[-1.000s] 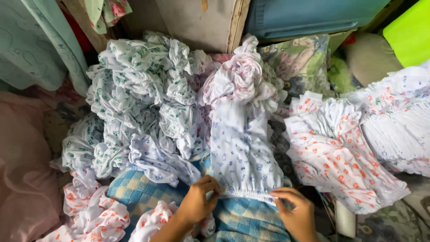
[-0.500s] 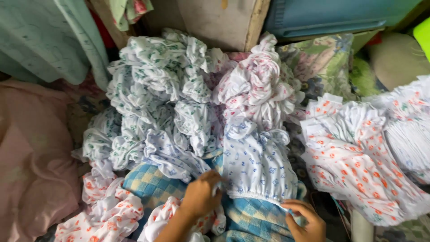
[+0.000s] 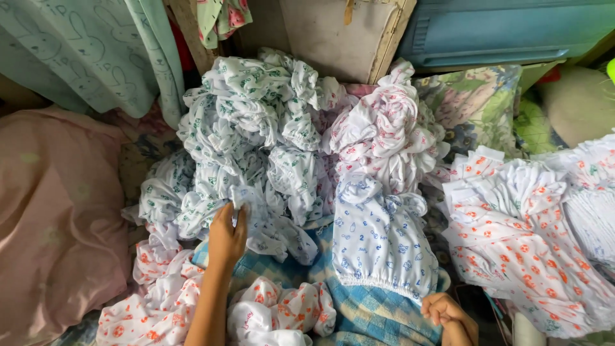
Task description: Picking up, inspecting, and folding baby pants from a large pile on a bed or mat.
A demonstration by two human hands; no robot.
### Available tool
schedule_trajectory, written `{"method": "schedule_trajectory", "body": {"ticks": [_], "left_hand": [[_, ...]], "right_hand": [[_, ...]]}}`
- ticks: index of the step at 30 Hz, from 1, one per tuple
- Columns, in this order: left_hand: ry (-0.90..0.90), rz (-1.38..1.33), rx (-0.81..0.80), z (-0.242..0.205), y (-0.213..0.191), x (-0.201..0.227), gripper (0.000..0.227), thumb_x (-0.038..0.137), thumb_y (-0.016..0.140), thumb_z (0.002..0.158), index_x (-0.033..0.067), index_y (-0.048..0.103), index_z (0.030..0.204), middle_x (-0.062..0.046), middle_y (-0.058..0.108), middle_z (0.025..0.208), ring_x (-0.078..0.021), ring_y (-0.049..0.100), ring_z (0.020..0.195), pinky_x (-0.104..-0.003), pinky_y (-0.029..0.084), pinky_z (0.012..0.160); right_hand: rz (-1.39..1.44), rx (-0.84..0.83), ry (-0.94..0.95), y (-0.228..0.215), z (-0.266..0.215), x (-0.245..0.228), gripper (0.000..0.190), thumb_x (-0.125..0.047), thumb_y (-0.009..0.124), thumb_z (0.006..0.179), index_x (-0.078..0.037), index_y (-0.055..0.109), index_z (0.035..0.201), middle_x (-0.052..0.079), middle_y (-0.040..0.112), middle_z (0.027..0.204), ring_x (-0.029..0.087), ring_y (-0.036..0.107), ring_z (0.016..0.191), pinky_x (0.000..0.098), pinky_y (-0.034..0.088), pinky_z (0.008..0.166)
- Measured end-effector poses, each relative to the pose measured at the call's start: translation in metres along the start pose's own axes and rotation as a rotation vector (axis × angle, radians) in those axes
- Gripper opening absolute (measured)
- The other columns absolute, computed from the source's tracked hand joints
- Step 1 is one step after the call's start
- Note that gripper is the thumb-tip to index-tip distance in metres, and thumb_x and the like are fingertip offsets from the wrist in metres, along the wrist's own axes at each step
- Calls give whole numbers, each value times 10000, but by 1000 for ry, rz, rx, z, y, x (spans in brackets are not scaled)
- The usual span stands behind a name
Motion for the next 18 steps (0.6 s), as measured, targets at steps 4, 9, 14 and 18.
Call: {"method": "schedule_trajectory", "body": {"ticks": [4,9,14,18], "left_hand": [[-38,-311,-228,4,-22,96,325,296,443,1039,67,657,955,-31,633,706,-124,563,533,-226,420,431],[466,-313,-717,-16,-55,240,350,334,494,1034,81,711,928,28,602,608,-65,488,434,-243,369,369],[672,-342,-726,-23,-82,289,226,318,611,987,103,664,938,-65,611,705,-238,566,592,-357,442,605],[627,-689,-845,-17,-96,271,198,295,692,957,118,685,868,-51,666,1027,-221,607,989,-403,469,921]], "right_hand": [[130,70,138,39,31,-66,180,-108,529,734,0,548,876,172,582,818,271,527,786,396,412,743],[-125,-167,-40,95,88,-180,449,-191,698,846,-18,665,1259,100,755,1224,186,648,1043,320,514,954],[-257,-445,-245,124,115,-240,363,-207,724,873,-56,660,1197,63,661,1227,175,638,1168,316,459,1028],[63,-506,-259,109,123,-254,93,-91,773,841,-41,716,895,54,631,872,219,586,909,339,446,837]]}}
Point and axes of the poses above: each hand's wrist, its own z-axis towards the middle knuckle, its own y-axis out of the palm, x = y × z, the point moved 3 cm from there along z, towards the middle knuckle
